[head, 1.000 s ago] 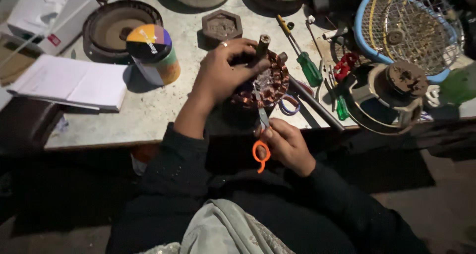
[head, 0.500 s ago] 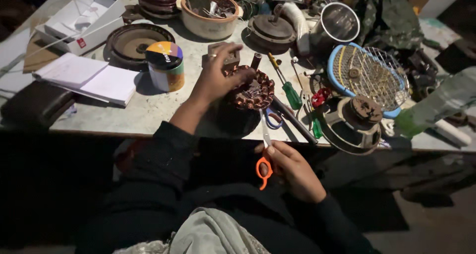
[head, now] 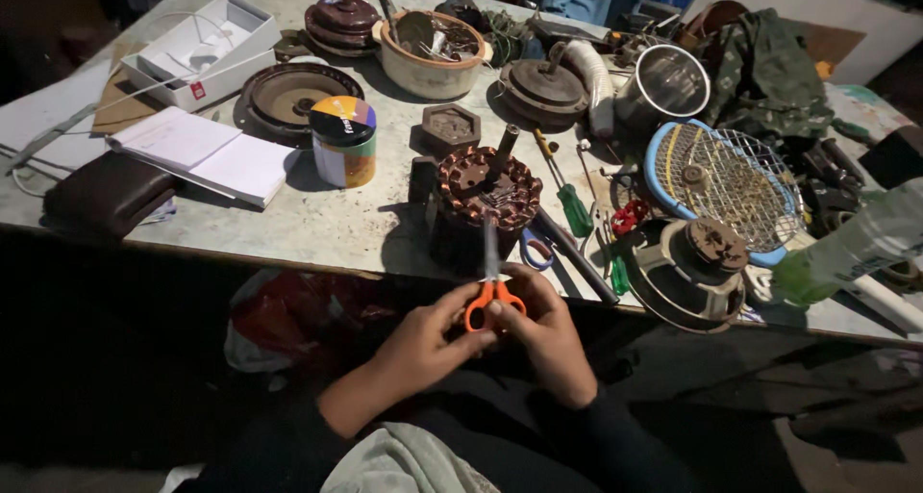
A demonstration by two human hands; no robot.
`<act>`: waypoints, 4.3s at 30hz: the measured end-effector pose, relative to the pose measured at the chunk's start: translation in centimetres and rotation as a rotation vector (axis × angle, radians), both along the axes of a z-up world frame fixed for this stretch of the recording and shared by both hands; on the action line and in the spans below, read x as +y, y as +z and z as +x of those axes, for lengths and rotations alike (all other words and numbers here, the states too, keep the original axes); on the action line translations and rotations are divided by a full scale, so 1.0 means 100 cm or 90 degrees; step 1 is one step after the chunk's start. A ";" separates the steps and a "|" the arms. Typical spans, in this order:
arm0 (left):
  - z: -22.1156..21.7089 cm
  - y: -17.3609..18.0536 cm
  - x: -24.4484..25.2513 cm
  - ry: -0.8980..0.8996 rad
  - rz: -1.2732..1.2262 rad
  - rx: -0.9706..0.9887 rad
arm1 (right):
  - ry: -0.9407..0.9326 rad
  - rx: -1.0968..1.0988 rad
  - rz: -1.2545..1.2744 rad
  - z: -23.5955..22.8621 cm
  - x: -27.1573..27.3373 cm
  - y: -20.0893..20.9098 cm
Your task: The person uses orange-handled pliers and a hammer to remove copper windings from a motor stator. They repeatedly pry and strike the windings to loosen and extract them from the stator slots.
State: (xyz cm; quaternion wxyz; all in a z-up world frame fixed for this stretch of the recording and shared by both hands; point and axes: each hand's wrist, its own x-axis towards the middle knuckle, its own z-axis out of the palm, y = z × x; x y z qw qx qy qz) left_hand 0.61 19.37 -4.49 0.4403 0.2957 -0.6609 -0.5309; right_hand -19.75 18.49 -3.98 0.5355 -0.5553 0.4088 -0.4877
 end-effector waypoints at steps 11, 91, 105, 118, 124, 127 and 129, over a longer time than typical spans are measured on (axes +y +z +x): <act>0.028 0.007 0.017 0.146 -0.089 -0.133 | -0.004 -0.001 0.038 0.014 0.006 -0.019; -0.019 0.053 -0.017 0.130 -0.506 -0.150 | 0.058 0.109 -0.125 -0.012 -0.009 -0.001; -0.001 -0.002 -0.037 0.341 -0.535 -0.147 | 0.100 0.125 -0.056 -0.031 -0.019 0.002; 0.001 0.007 -0.058 0.373 -0.549 -0.170 | 0.007 0.430 -0.122 -0.041 -0.035 0.022; 0.002 0.010 -0.057 0.378 -0.538 -0.171 | 0.060 0.269 -0.182 -0.045 -0.039 0.004; 0.001 0.011 -0.058 0.392 -0.539 -0.180 | 0.061 0.159 0.012 -0.045 -0.036 0.002; 0.000 0.011 -0.058 0.396 -0.545 -0.194 | 0.048 0.111 0.086 -0.045 -0.034 0.001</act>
